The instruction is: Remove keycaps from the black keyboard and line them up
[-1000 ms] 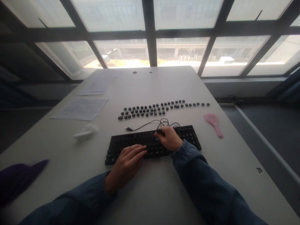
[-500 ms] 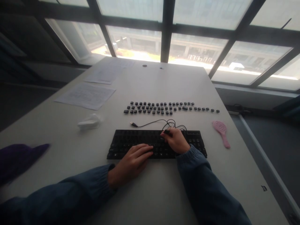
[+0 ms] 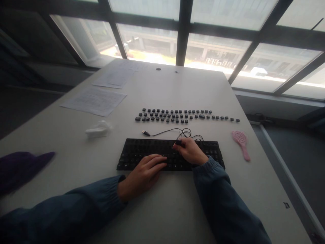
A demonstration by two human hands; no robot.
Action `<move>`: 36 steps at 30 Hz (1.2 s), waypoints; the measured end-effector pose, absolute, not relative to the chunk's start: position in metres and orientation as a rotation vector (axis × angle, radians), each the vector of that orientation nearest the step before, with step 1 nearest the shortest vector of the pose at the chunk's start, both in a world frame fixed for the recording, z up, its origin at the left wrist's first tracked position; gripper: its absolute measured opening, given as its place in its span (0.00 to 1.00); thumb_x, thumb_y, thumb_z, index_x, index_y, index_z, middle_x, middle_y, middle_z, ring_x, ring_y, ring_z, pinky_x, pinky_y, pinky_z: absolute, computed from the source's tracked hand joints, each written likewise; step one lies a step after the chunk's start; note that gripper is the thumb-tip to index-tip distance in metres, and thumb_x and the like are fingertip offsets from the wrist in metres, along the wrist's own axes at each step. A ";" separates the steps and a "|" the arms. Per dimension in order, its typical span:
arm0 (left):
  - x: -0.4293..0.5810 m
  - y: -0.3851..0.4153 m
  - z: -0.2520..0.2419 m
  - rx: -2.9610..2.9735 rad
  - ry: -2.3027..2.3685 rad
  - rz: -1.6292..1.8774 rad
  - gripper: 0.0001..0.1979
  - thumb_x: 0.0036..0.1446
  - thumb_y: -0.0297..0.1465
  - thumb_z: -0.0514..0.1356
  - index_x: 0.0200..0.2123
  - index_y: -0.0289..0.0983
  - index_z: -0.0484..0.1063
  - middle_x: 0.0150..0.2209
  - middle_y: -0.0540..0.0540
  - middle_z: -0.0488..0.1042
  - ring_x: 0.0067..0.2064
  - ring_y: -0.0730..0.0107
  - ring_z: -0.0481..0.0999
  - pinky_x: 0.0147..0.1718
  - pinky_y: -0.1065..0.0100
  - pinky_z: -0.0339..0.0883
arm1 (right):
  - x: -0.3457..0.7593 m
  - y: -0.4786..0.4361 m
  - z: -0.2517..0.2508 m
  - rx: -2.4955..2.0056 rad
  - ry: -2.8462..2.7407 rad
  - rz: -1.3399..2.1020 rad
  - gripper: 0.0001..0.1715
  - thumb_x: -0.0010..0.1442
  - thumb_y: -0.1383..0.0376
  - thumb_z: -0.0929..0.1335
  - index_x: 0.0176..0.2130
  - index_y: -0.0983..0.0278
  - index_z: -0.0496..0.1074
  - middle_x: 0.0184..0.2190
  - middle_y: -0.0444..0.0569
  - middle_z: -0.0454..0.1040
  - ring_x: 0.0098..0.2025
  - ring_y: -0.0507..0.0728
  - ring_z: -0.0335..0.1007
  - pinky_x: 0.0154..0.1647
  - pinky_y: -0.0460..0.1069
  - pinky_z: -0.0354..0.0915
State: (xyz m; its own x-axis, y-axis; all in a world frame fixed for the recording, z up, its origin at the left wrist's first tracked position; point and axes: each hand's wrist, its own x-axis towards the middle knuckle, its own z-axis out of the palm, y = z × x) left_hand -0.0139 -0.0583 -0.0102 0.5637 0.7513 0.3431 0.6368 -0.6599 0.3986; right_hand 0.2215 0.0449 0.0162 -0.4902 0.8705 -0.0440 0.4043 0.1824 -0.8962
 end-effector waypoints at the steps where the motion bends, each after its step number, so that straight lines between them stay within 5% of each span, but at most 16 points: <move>1: -0.014 -0.058 -0.010 2.564 1.162 0.725 0.18 0.62 0.23 0.56 0.54 0.39 0.72 0.58 0.41 0.72 0.61 0.55 0.68 0.58 0.53 0.67 | 0.222 0.045 0.016 -1.174 -1.978 1.256 0.15 0.61 0.57 0.70 0.32 0.67 0.76 0.21 0.43 0.70 0.24 0.52 0.66 0.27 0.47 0.63; 17: -0.014 -0.058 -0.009 2.581 1.157 0.706 0.18 0.61 0.23 0.57 0.54 0.37 0.72 0.59 0.41 0.72 0.61 0.56 0.67 0.59 0.54 0.66 | 0.226 0.050 0.018 -1.231 -2.046 1.244 0.15 0.63 0.57 0.69 0.33 0.66 0.76 0.20 0.43 0.68 0.24 0.52 0.65 0.27 0.47 0.61; 24: -0.013 -0.058 -0.010 2.582 1.166 0.723 0.17 0.61 0.23 0.57 0.53 0.37 0.72 0.58 0.41 0.72 0.60 0.56 0.68 0.58 0.54 0.66 | 0.221 0.039 0.008 -1.025 -2.166 0.935 0.10 0.64 0.65 0.68 0.32 0.65 0.77 0.29 0.48 0.72 0.33 0.55 0.70 0.37 0.50 0.66; 36: -0.014 -0.059 -0.012 2.552 1.148 0.702 0.18 0.61 0.22 0.57 0.54 0.37 0.71 0.59 0.42 0.71 0.61 0.56 0.66 0.60 0.54 0.64 | 0.220 0.028 -0.010 -1.070 -2.009 0.764 0.08 0.64 0.67 0.68 0.31 0.63 0.74 0.23 0.45 0.70 0.24 0.53 0.68 0.29 0.49 0.65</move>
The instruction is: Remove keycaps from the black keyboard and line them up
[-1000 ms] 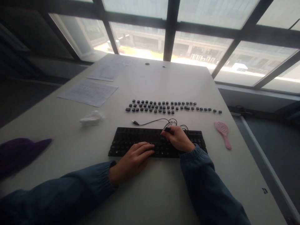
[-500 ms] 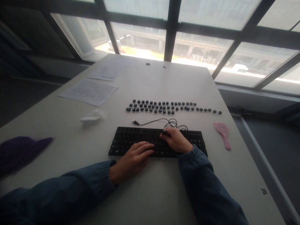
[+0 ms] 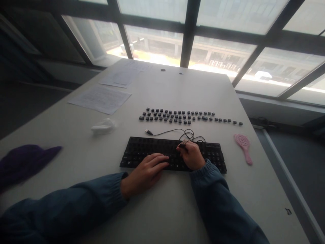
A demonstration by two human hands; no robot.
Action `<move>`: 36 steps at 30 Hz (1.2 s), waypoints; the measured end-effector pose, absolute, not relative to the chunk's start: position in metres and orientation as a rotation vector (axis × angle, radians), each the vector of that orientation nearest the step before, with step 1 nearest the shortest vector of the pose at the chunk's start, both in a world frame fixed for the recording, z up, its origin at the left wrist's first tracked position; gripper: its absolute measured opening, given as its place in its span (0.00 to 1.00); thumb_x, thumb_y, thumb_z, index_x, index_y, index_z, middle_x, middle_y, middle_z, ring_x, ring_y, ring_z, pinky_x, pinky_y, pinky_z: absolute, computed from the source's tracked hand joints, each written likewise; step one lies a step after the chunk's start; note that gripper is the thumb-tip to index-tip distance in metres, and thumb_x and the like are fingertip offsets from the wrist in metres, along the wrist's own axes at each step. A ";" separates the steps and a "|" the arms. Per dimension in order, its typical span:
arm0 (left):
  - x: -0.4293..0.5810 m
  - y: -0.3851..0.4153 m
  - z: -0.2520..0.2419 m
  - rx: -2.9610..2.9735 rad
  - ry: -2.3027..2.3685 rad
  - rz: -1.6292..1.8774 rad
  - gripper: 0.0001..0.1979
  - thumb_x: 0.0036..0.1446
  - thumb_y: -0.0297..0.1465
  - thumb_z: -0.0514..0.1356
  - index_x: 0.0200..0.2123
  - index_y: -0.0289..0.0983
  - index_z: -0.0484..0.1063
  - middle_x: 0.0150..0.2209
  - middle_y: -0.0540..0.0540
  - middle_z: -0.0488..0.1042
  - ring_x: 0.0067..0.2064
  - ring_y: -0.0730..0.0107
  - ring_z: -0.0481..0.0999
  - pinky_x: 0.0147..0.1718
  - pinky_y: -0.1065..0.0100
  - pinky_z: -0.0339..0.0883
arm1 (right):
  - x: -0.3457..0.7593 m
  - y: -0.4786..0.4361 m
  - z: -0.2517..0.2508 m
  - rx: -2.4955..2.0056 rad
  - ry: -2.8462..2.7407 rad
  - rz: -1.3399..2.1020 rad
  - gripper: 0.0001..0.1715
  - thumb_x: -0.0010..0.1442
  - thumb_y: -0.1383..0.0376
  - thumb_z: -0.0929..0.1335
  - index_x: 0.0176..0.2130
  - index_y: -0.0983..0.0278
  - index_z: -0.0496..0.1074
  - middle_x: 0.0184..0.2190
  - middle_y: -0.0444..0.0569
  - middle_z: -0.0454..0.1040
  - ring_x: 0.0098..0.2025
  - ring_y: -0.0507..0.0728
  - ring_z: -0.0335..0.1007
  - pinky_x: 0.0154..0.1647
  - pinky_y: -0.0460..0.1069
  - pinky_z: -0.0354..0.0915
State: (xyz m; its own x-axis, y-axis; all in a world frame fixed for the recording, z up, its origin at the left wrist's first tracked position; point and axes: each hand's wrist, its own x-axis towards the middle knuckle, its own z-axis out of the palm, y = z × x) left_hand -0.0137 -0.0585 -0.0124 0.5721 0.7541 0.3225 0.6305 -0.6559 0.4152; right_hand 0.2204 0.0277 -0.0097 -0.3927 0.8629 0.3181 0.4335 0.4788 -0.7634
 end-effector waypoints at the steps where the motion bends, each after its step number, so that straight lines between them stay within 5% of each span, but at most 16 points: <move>1: -0.014 -0.058 -0.013 2.550 1.150 0.704 0.18 0.61 0.23 0.57 0.54 0.37 0.71 0.59 0.41 0.71 0.61 0.56 0.66 0.61 0.54 0.64 | 0.220 0.027 -0.009 -1.040 -2.034 0.753 0.08 0.64 0.68 0.68 0.32 0.63 0.74 0.25 0.45 0.71 0.24 0.53 0.68 0.29 0.49 0.65; 8: -0.013 -0.058 -0.013 2.555 1.156 0.717 0.17 0.61 0.23 0.57 0.53 0.37 0.71 0.59 0.42 0.71 0.61 0.57 0.66 0.61 0.55 0.63 | 0.220 0.026 -0.007 -0.926 -2.177 0.709 0.09 0.66 0.68 0.66 0.33 0.63 0.74 0.30 0.47 0.72 0.32 0.54 0.71 0.34 0.49 0.65; 20: -0.013 -0.057 -0.011 2.544 1.161 0.740 0.16 0.61 0.24 0.57 0.53 0.37 0.72 0.58 0.41 0.71 0.61 0.58 0.66 0.60 0.55 0.64 | 0.220 0.027 -0.009 -1.139 -1.748 0.910 0.10 0.63 0.62 0.69 0.31 0.64 0.74 0.22 0.44 0.71 0.18 0.52 0.67 0.20 0.48 0.64; 27: -0.011 -0.057 -0.009 2.529 1.159 0.786 0.15 0.63 0.25 0.57 0.52 0.37 0.71 0.57 0.41 0.72 0.60 0.57 0.67 0.60 0.55 0.65 | 0.219 0.023 0.004 -1.087 -1.575 0.997 0.13 0.63 0.59 0.69 0.31 0.65 0.75 0.25 0.46 0.72 0.20 0.51 0.69 0.19 0.46 0.64; 33: -0.011 -0.055 0.005 2.289 1.173 0.983 0.25 0.63 0.32 0.61 0.61 0.36 0.61 0.55 0.37 0.71 0.58 0.57 0.69 0.57 0.55 0.67 | 0.194 -0.001 0.014 -0.863 -1.576 1.297 0.12 0.64 0.59 0.70 0.32 0.66 0.76 0.26 0.44 0.70 0.20 0.49 0.68 0.19 0.45 0.65; 36: -0.012 -0.051 0.008 2.157 1.093 0.995 0.16 0.64 0.30 0.60 0.55 0.37 0.68 0.49 0.41 0.75 0.51 0.62 0.74 0.52 0.62 0.71 | 0.184 -0.010 0.014 -0.790 -1.587 1.361 0.12 0.63 0.60 0.70 0.32 0.66 0.75 0.25 0.44 0.69 0.20 0.49 0.67 0.19 0.44 0.64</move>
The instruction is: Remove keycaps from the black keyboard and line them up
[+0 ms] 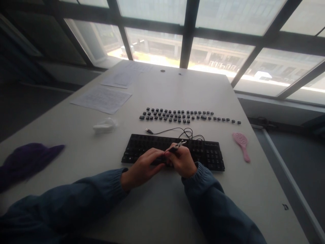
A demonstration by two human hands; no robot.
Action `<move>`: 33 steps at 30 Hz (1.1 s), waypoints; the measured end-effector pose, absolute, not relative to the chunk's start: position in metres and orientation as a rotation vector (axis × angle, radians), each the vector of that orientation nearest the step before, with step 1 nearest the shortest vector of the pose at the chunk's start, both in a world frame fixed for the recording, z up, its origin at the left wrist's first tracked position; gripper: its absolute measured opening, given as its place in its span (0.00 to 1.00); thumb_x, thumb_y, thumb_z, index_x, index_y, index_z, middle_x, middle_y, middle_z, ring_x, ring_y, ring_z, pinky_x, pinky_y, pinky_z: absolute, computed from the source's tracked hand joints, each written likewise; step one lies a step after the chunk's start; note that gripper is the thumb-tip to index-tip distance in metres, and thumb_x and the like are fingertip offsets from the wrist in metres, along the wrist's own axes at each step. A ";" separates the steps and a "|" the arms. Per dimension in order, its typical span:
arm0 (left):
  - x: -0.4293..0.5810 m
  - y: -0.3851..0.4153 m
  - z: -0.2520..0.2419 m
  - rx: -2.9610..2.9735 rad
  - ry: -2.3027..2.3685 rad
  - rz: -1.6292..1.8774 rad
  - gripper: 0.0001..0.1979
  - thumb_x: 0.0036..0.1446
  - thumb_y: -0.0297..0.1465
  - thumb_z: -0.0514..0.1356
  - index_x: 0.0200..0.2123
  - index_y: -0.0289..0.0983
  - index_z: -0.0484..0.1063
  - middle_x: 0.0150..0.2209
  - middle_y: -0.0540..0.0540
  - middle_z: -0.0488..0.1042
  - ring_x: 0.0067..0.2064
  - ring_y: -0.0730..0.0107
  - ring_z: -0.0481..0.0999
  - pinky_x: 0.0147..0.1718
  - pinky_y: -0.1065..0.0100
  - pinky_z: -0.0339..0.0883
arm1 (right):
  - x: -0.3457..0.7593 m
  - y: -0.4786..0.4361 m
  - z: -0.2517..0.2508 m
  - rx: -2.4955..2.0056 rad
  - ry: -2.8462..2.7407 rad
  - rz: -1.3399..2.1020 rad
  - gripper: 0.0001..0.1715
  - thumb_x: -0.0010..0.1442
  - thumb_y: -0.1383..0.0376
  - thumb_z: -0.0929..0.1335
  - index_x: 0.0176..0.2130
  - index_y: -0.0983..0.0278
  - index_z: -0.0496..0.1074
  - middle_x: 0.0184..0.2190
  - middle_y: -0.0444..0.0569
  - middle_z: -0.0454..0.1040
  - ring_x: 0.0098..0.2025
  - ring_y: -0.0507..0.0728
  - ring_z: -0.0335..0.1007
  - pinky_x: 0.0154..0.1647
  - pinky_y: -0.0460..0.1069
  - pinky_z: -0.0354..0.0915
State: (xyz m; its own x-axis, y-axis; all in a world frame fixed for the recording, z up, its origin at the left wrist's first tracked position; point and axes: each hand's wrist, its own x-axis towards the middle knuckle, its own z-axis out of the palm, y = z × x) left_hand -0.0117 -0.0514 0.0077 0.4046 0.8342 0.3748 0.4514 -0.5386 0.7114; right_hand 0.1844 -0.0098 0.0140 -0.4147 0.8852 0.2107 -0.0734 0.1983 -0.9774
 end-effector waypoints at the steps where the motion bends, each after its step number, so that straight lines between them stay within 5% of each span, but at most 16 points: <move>1: -0.012 -0.050 0.008 2.120 1.080 0.990 0.13 0.64 0.29 0.60 0.52 0.37 0.70 0.47 0.42 0.76 0.49 0.64 0.75 0.50 0.63 0.71 | 0.182 -0.011 0.014 -0.774 -1.589 1.368 0.13 0.63 0.59 0.71 0.32 0.66 0.75 0.25 0.44 0.68 0.20 0.49 0.67 0.19 0.44 0.64; 10: -0.012 -0.044 0.030 1.789 1.144 0.913 0.11 0.65 0.33 0.59 0.45 0.36 0.79 0.38 0.44 0.80 0.38 0.67 0.78 0.39 0.68 0.71 | 0.178 -0.019 0.017 -0.692 -1.667 1.245 0.12 0.65 0.60 0.69 0.36 0.65 0.78 0.31 0.46 0.68 0.24 0.49 0.70 0.22 0.44 0.68; 21: -0.026 -0.030 0.040 0.968 0.936 0.577 0.17 0.53 0.37 0.70 0.42 0.31 0.80 0.38 0.41 0.81 0.38 0.68 0.78 0.43 0.66 0.72 | 0.186 -0.021 0.039 -0.511 -1.882 1.076 0.09 0.64 0.63 0.69 0.35 0.64 0.78 0.32 0.50 0.74 0.33 0.55 0.72 0.36 0.50 0.69; 27: -0.031 -0.011 0.077 1.235 1.118 0.512 0.17 0.49 0.36 0.72 0.41 0.35 0.81 0.38 0.42 0.83 0.41 0.62 0.81 0.46 0.63 0.74 | 0.199 -0.025 0.041 -0.567 -1.869 1.016 0.08 0.65 0.64 0.69 0.35 0.63 0.78 0.33 0.50 0.74 0.34 0.54 0.72 0.37 0.49 0.69; 33: 0.022 0.088 0.097 1.926 1.166 0.712 0.14 0.51 0.30 0.69 0.43 0.33 0.81 0.39 0.43 0.82 0.39 0.66 0.80 0.43 0.65 0.75 | 0.209 -0.028 0.032 -0.628 -1.860 0.948 0.09 0.65 0.64 0.68 0.35 0.64 0.78 0.32 0.49 0.74 0.32 0.54 0.71 0.34 0.49 0.68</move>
State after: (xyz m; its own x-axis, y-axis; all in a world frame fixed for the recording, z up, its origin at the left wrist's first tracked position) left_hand 0.0222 0.0884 0.0968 0.4276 0.9010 0.0733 0.4766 -0.2936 0.8286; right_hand 0.2086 -0.0275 0.0316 -0.4417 0.7429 0.5030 0.0295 0.5724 -0.8195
